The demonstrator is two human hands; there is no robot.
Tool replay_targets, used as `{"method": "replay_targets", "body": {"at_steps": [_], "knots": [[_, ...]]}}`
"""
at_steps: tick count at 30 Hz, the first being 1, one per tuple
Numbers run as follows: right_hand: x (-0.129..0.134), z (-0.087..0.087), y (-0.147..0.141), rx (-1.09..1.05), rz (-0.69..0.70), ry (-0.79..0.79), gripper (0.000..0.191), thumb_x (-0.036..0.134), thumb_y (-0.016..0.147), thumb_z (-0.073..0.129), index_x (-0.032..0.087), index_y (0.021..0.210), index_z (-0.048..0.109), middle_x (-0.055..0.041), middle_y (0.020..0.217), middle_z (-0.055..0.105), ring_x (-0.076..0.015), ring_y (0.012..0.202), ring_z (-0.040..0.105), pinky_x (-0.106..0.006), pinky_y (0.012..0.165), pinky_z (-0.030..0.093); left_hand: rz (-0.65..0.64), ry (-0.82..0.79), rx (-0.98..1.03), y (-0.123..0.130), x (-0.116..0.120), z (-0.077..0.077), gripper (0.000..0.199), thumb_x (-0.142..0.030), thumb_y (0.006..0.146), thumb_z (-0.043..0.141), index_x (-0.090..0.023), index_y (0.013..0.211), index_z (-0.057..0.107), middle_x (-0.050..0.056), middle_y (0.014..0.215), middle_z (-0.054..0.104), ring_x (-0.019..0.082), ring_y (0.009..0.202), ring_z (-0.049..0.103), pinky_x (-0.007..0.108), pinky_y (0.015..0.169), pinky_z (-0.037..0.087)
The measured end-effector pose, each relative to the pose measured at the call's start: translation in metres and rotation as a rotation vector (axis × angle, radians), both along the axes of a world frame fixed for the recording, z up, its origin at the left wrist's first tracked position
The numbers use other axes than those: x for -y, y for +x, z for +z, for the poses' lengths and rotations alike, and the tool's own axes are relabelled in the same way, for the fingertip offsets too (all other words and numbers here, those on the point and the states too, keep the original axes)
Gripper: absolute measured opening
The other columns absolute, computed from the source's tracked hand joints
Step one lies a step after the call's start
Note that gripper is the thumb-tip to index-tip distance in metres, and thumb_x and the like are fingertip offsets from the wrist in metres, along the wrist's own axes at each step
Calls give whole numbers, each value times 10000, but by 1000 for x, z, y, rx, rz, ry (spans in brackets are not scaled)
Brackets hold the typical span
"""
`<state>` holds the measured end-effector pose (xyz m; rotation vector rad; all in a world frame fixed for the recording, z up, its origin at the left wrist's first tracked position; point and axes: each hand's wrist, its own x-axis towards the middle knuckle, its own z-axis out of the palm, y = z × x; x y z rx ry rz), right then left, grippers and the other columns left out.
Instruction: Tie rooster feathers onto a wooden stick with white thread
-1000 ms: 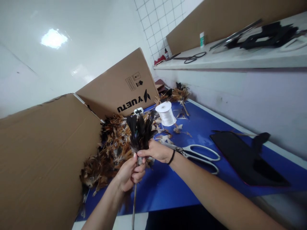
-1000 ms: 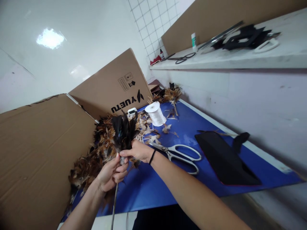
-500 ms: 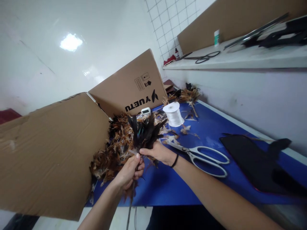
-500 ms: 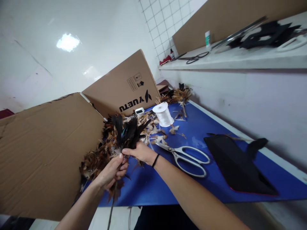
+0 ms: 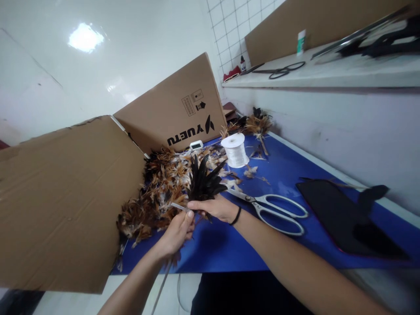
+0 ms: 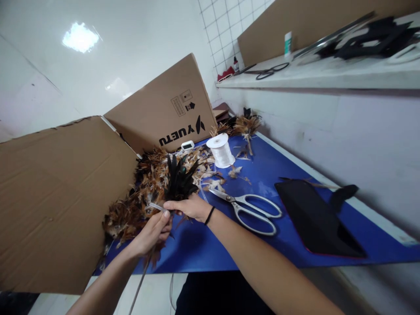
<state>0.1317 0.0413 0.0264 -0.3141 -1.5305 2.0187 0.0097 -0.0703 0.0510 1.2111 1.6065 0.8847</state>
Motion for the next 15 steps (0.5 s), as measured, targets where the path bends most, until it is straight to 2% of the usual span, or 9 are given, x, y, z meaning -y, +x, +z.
{"method": "replay_targets", "body": {"at_steps": [4,8,12,15], "knots": [[-1,5,5,-12,87,37,382,505,670,700,151,595,582,42,471,505,-76,452,439,-223,422,329,-19,-104,265,-2,1,7,466,-606,846,410,-152,905,498,-76,599,250,32,437,138,166,386,73],[0,6,7,17,174,70,402,529,695,666,137,627,614,30,473,536,-83,430,459,-229,411,323,-73,-200,402,-8,3,5,403,-549,862,438,-152,893,497,-85,587,215,28,427,116,161,379,50],[-1,1,5,38,84,54,386,490,660,714,145,567,569,45,462,500,-70,435,419,-229,423,323,-69,-175,392,-10,5,1,407,-571,835,475,-177,762,407,-89,581,200,25,424,126,158,373,55],[-7,-3,4,20,20,30,365,457,631,749,142,604,567,35,513,526,-85,485,466,-240,474,374,-9,-81,270,-12,4,4,443,-604,806,494,-180,742,382,-85,595,239,18,422,151,156,369,71]]}}
